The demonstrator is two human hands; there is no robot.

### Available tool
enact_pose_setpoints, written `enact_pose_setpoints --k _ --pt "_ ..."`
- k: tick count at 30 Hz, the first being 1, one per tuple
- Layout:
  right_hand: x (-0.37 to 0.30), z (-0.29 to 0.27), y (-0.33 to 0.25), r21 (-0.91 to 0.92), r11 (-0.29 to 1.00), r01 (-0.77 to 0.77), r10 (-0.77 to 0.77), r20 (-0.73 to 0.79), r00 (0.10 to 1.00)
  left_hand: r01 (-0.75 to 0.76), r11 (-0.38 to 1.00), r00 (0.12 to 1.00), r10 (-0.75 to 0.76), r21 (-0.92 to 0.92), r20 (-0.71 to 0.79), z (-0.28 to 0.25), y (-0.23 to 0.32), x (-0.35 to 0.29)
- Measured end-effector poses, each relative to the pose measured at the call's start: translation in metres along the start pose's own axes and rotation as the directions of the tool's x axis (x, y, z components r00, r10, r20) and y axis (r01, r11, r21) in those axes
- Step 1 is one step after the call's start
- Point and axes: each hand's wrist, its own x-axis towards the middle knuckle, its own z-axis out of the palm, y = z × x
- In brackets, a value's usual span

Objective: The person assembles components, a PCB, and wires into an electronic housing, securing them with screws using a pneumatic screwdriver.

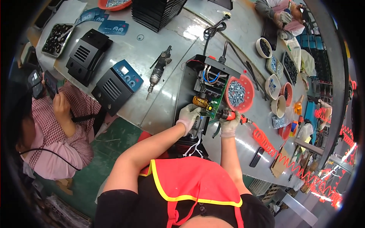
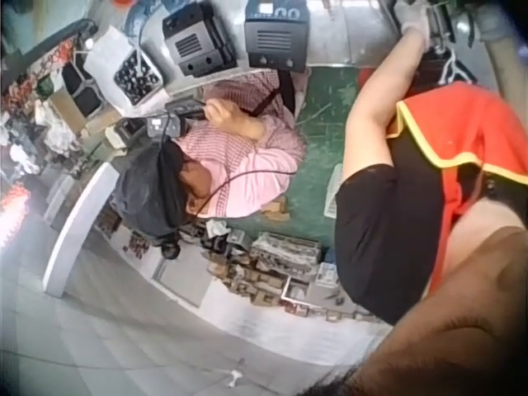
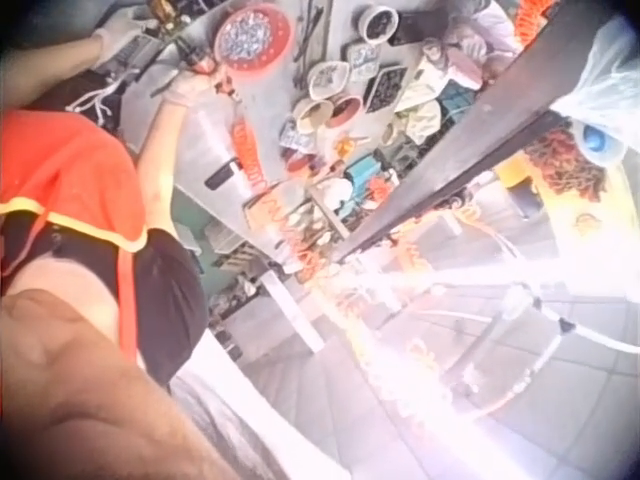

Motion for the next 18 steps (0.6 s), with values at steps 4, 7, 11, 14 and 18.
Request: enact_pose_setpoints --k 4,7,11,14,18 --pt "0.001 -0.002 0.001 0.005 1.0 0.001 -0.001 0.053 0.999 -0.06 0.998 0.997 0.06 -0.019 0.055 -0.004 -0.01 0.008" --pt "0.0 -0.002 0.001 -0.005 1.0 0.017 -0.016 0.051 0.999 0.021 0.991 0.998 -0.014 -0.132 0.054 0.0 -0.01 0.011" --pt "-0.004 0.004 0.002 0.011 1.0 0.025 -0.025 0.014 1.0 0.109 0.973 0.992 -0.093 -0.204 0.086 0.0 -0.004 0.007" --pt "0.001 -0.001 0.003 -0.022 0.999 0.039 -0.039 0.03 0.999 0.182 0.956 0.983 -0.168 -0.23 0.079 -0.003 -0.003 0.012" --pt "0.002 0.0 0.002 -0.031 0.999 0.026 -0.027 -0.024 0.999 0.212 0.967 0.974 -0.196 -0.144 0.118 -0.007 -0.001 0.017"
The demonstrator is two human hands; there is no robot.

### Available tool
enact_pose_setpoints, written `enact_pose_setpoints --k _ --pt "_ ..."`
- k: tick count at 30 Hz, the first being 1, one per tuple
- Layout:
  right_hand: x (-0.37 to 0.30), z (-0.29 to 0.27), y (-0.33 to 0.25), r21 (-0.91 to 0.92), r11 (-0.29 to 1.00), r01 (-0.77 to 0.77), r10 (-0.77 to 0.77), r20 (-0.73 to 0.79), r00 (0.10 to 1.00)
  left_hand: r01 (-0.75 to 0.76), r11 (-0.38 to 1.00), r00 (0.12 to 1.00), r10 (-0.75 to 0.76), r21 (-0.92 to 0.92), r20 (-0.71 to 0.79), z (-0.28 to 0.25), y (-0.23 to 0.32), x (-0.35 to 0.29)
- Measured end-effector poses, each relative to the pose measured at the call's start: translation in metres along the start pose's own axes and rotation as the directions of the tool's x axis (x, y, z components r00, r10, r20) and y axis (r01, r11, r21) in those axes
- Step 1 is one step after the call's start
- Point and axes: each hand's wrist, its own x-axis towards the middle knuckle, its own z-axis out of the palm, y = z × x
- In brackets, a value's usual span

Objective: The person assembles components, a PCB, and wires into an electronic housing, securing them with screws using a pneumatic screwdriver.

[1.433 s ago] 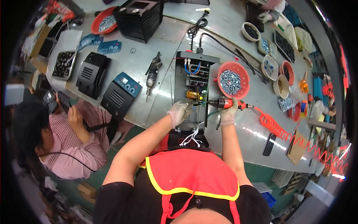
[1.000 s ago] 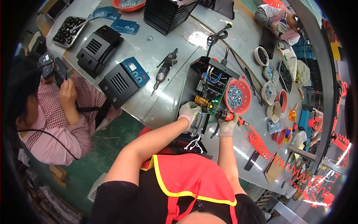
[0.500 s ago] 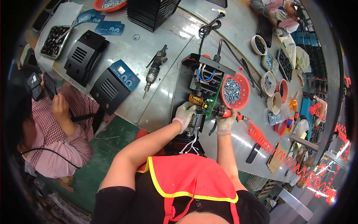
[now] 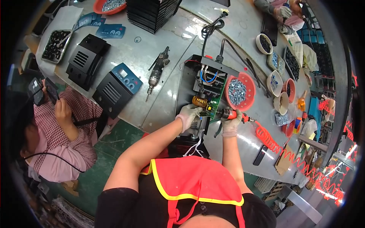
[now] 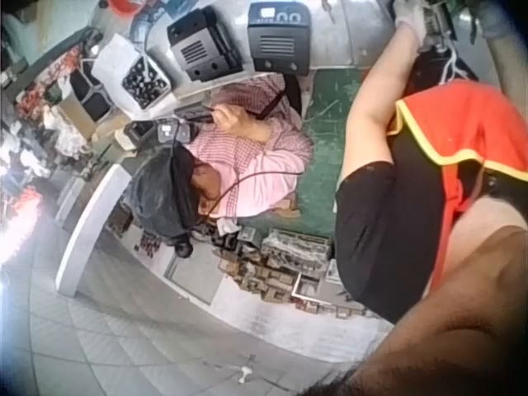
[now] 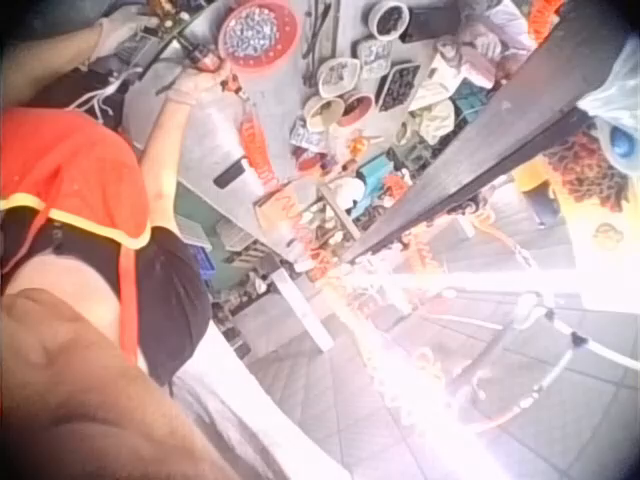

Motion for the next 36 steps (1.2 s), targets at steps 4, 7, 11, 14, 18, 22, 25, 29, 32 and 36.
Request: enact_pose_setpoints --k 4,7,11,14,18,22,25,29,32,36 --pt "0.0 0.0 -0.002 0.032 0.999 -0.001 0.001 0.002 1.0 0.032 0.999 0.998 -0.031 -0.01 0.05 -0.002 0.007 0.003" --pt "0.001 -0.001 -0.004 0.038 0.999 -0.021 0.02 0.039 0.999 0.073 0.995 0.996 -0.069 -0.072 0.063 0.0 0.013 0.001" --pt "0.001 0.0 -0.004 0.043 0.999 -0.033 0.031 0.055 0.998 0.002 0.988 0.999 -0.01 0.151 0.053 -0.003 0.012 0.002" --pt "-0.003 0.003 -0.003 0.024 1.0 -0.014 0.014 0.022 1.0 -0.052 0.971 0.999 0.051 0.233 0.008 0.002 0.01 0.0" --pt "-0.006 0.004 -0.003 0.012 1.0 -0.014 0.014 0.029 0.999 -0.005 1.0 0.999 0.004 0.02 0.032 -0.003 0.005 0.004" --pt "-0.001 0.001 -0.003 0.034 0.998 -0.046 0.045 0.037 0.998 -0.002 0.999 1.0 0.002 0.032 0.012 -0.004 0.003 0.009" --pt "-0.001 -0.001 -0.004 0.043 0.998 -0.052 0.05 0.046 0.998 -0.093 0.972 0.995 0.1 0.217 -0.022 0.001 0.009 -0.002" --pt "-0.007 0.005 -0.001 0.026 1.0 -0.013 0.012 0.032 0.999 -0.07 0.994 0.997 0.073 0.089 -0.033 0.0 0.007 -0.002" --pt "-0.008 0.007 -0.003 0.012 1.0 -0.007 0.006 0.03 1.0 -0.054 0.993 0.999 0.054 0.107 0.002 -0.003 0.007 0.0" --pt "-0.004 0.003 -0.004 0.042 0.999 -0.032 0.031 0.024 0.999 -0.063 0.981 0.998 0.063 0.183 0.004 -0.002 0.009 0.001"
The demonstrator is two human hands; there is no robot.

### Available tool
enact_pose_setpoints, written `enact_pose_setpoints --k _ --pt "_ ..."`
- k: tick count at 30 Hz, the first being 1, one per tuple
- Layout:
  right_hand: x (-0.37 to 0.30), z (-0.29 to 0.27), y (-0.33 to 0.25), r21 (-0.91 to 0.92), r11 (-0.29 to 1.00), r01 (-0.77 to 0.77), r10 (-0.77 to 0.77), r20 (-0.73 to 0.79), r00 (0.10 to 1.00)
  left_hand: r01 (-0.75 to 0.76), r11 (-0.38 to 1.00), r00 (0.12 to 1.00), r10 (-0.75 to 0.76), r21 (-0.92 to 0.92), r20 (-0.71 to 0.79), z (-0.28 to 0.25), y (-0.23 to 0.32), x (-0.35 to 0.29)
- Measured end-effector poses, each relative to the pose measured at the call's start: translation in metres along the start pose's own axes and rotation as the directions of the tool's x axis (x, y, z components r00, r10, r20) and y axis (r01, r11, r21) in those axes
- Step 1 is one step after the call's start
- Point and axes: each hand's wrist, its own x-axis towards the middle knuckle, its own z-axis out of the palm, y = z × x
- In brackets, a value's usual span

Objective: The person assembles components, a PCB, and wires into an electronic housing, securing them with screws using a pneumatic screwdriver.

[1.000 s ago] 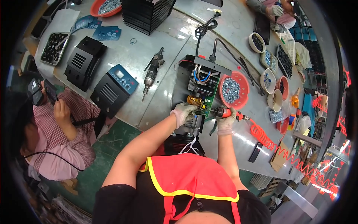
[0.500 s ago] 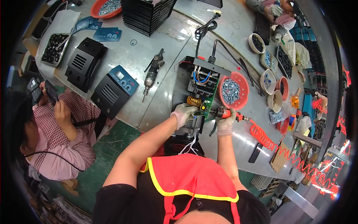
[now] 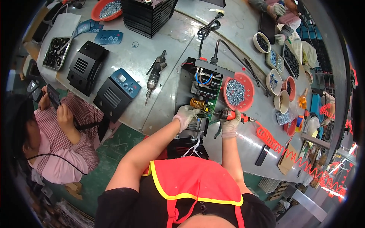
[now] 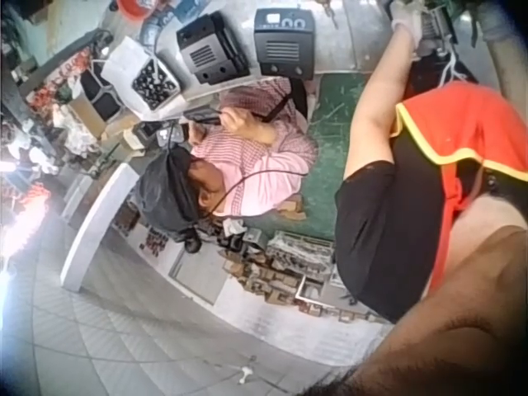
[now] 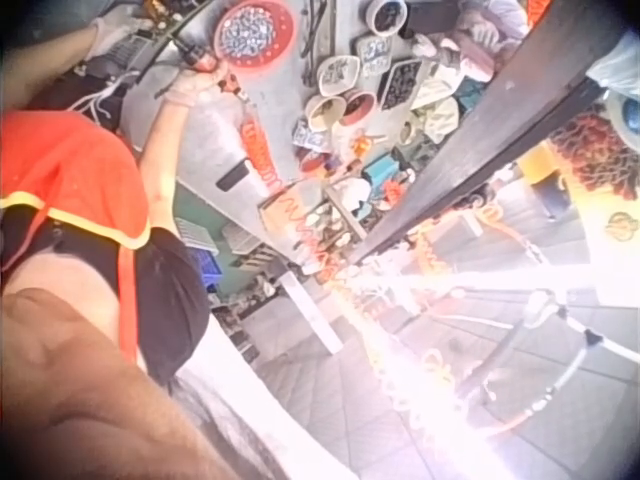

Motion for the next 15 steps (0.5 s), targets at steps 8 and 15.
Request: enact_pose_setpoints --k 8,15 --pt "-0.001 0.002 0.001 -0.01 1.0 0.021 -0.021 0.011 1.0 0.051 0.999 0.999 -0.051 -0.016 -0.001 0.003 0.014 -0.008" --pt "-0.005 0.01 0.009 0.01 0.997 0.082 -0.083 0.011 0.997 0.103 0.994 0.995 -0.103 -0.028 -0.004 0.003 0.02 -0.01"
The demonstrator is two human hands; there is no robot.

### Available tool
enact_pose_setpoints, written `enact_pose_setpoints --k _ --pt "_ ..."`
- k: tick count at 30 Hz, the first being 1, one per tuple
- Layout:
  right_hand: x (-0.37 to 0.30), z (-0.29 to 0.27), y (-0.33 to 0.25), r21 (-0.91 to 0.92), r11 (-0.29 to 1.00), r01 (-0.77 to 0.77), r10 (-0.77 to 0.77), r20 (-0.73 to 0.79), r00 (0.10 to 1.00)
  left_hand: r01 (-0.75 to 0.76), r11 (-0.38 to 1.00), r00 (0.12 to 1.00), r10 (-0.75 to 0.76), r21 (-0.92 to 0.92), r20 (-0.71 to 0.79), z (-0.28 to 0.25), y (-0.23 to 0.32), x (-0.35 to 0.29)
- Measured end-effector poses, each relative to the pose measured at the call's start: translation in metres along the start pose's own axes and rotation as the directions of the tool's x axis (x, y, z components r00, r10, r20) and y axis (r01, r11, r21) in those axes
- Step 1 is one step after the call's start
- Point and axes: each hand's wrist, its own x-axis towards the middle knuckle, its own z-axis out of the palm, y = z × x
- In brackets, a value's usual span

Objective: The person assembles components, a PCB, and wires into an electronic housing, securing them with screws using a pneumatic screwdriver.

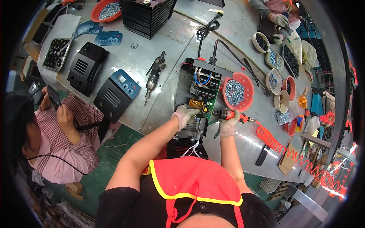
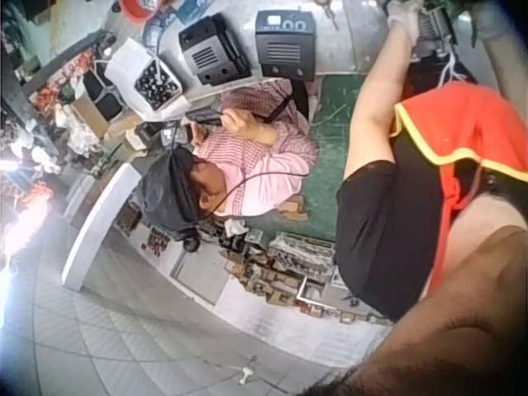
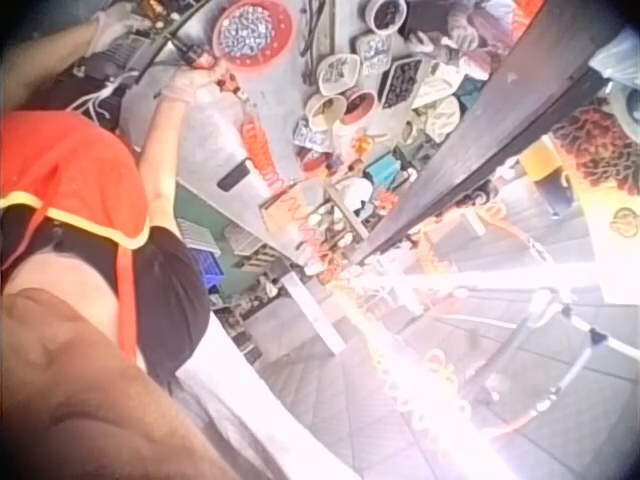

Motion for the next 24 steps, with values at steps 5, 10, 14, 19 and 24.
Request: enact_pose_setpoints --k 5,10,14,19,24 --pt "-0.005 0.004 0.001 -0.045 0.999 0.03 -0.033 -0.072 0.997 0.007 0.99 1.0 -0.006 0.141 -0.005 -0.004 -0.001 0.009" --pt "-0.003 0.0 0.005 -0.05 0.995 0.084 -0.087 -0.05 0.995 0.042 0.998 0.999 -0.042 0.048 0.015 -0.003 0.002 0.01" --pt "-0.002 0.004 0.007 0.079 0.995 0.067 -0.064 -0.039 0.997 0.016 1.0 0.998 -0.017 0.009 0.056 -0.001 0.004 0.008" --pt "-0.014 0.014 0.009 0.081 0.987 0.136 -0.128 -0.098 0.987 0.033 0.999 0.997 -0.033 0.013 0.063 0.0 0.009 0.002" --pt "-0.028 0.017 0.007 0.117 0.987 0.114 -0.097 -0.139 0.986 -0.005 0.998 0.999 0.003 0.055 0.034 -0.005 0.007 0.003"
